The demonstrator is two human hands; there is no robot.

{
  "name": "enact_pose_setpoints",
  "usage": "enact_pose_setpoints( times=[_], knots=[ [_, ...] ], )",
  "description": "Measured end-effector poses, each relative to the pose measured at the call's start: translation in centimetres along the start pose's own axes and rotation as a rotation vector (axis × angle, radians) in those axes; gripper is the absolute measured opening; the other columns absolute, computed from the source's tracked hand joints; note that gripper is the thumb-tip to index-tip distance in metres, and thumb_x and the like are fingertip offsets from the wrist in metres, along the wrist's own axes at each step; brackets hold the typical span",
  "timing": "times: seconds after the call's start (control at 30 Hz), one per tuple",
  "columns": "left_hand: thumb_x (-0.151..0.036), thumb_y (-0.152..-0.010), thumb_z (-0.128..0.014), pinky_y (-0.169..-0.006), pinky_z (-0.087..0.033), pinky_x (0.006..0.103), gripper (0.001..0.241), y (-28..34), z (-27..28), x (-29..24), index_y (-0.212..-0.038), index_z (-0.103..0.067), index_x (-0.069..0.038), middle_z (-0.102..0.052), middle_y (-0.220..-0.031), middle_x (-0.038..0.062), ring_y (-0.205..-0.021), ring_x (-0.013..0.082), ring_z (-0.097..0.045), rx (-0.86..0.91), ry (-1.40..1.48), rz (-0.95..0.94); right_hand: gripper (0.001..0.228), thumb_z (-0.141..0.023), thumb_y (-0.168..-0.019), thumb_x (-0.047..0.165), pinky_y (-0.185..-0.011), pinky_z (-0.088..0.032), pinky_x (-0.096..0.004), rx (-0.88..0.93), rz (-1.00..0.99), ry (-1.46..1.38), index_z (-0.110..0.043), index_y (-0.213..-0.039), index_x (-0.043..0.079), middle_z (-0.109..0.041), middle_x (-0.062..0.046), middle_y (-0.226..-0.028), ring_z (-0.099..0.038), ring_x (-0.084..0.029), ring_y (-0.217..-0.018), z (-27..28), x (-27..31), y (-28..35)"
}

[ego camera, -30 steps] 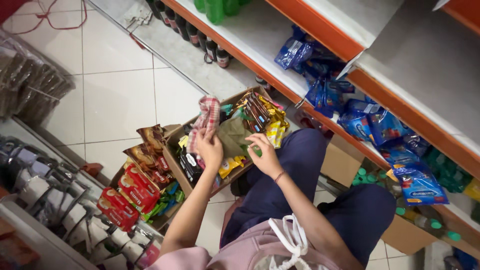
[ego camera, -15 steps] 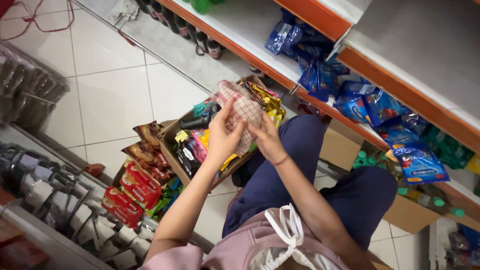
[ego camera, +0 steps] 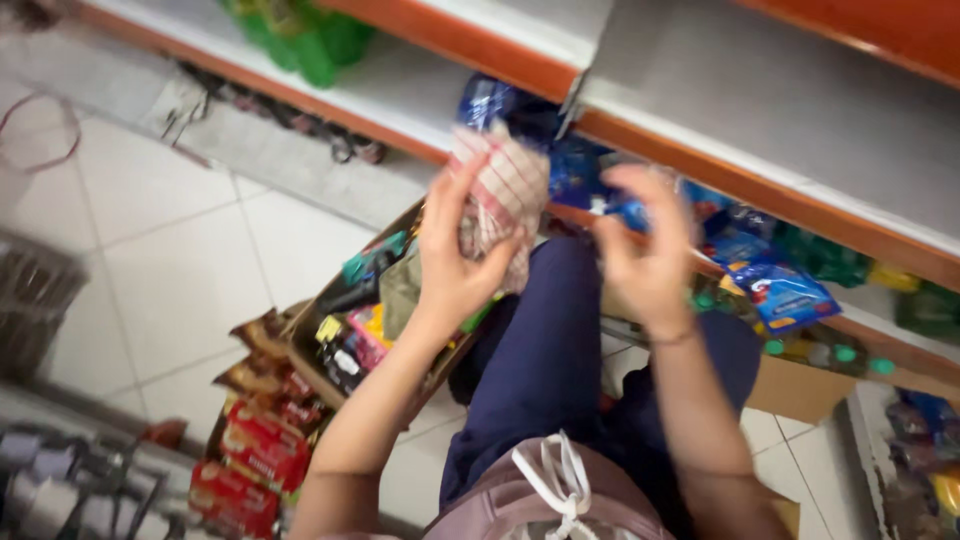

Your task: The person cleans a shelf with a cloth and a spray bottle, then uses a handheld scanner to scan several small boxes and packages, placing them back on the shelf.

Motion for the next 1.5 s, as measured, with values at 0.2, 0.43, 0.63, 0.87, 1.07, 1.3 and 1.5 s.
enact_pose_setpoints(
  times=[0.2, 0.43, 0.63, 0.87, 1.07, 1.3, 1.5],
  knots=[
    [-0.023, -0.088, -0.085, -0.123, -0.032, 0.0484, 0.077, -9.7, -6.3, -7.4, -0.154, -0.046, -0.018, -0.025, -0.159, 0.028, -0.151, 0.0390, -0.027, -0.225, -0.129, -0.465, 0.021, -0.066, -0.112, 0.010, -0.128, -0.030, -0.049, -0.333, 0.198, 0.572, -0.066, -0.130, -0.001, -0.063, -0.017, -0.140, -0.052, -0.034, -0.143, 13.7, -0.5, -6.9],
    [-0.050, -0.088, -0.076, -0.121, -0.025, 0.0674, 0.069, -16.7, -15.1, -10.2, -0.138, -0.059, -0.005, -0.044, -0.145, 0.031, -0.139, 0.0489, -0.041, -0.138, -0.515, -0.709, 0.036, -0.050, -0.110, 0.028, -0.118, -0.024, -0.054, -0.412, 0.272, 0.904, -0.068, -0.128, 0.003, -0.067, -0.014, -0.134, -0.055, -0.032, -0.132, 16.2, -8.3, -10.5],
    [-0.028, -0.096, -0.071, -0.118, -0.040, 0.0561, 0.041, -16.8, -20.8, -12.5, -0.125, -0.064, 0.001, -0.058, -0.133, 0.025, -0.126, 0.0422, -0.057, -0.028, -0.370, -0.989, 0.035, -0.049, -0.107, 0.032, -0.109, -0.029, -0.048, -0.555, 0.316, 0.903, -0.069, -0.118, 0.007, -0.069, -0.010, -0.123, -0.059, -0.028, -0.119, 15.9, -8.7, -10.5],
    [-0.014, -0.097, -0.067, -0.110, -0.049, 0.0477, 0.025, -18.2, -17.6, -10.1, -0.119, -0.068, -0.001, -0.064, -0.130, 0.021, -0.121, 0.0362, -0.064, -0.055, -0.454, -1.061, 0.033, -0.053, -0.108, 0.030, -0.109, -0.029, -0.043, -0.459, 0.311, 0.902, -0.072, -0.121, 0.007, -0.072, -0.008, -0.127, -0.060, -0.025, -0.122, 16.8, -8.1, -10.1],
    [-0.023, -0.094, -0.072, -0.116, -0.043, 0.0597, 0.036, -18.8, -13.8, -8.5, -0.121, -0.067, 0.000, -0.062, -0.127, 0.021, -0.121, 0.0383, -0.062, -0.203, -0.566, -0.945, 0.033, -0.055, -0.105, 0.028, -0.110, -0.029, -0.041, -0.418, 0.296, 0.865, -0.071, -0.125, 0.007, -0.070, -0.006, -0.131, -0.059, -0.024, -0.124, 17.1, -7.3, -10.2],
    [-0.047, -0.094, -0.059, -0.107, -0.047, 0.0575, 0.052, -17.2, -21.6, -12.3, -0.115, -0.065, 0.000, -0.063, -0.118, 0.025, -0.111, 0.0405, -0.064, -0.218, -0.485, -1.028, 0.040, -0.051, -0.103, 0.016, -0.121, -0.035, -0.048, -0.441, 0.297, 0.512, -0.057, -0.140, 0.002, -0.058, -0.016, -0.142, -0.053, -0.033, -0.138, 19.9, -5.3, -8.7],
    [-0.027, -0.099, -0.057, -0.099, -0.053, 0.0507, 0.031, -14.1, -29.4, -17.4, -0.112, -0.068, -0.001, -0.066, -0.112, 0.022, -0.105, 0.0358, -0.067, -0.191, -0.474, -1.127, 0.039, -0.046, -0.110, 0.022, -0.120, -0.043, -0.050, -0.712, 0.200, 0.430, -0.056, -0.141, 0.000, -0.056, -0.018, -0.145, -0.053, -0.037, -0.140, 31.9, -6.6, -5.3]
  ],
)
Point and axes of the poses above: each hand's wrist, its own y-axis away from the middle knuckle, its own z-axis out of the back of the hand, x = y × z, the point moved 2 cm from there along -y, towards the middle knuckle
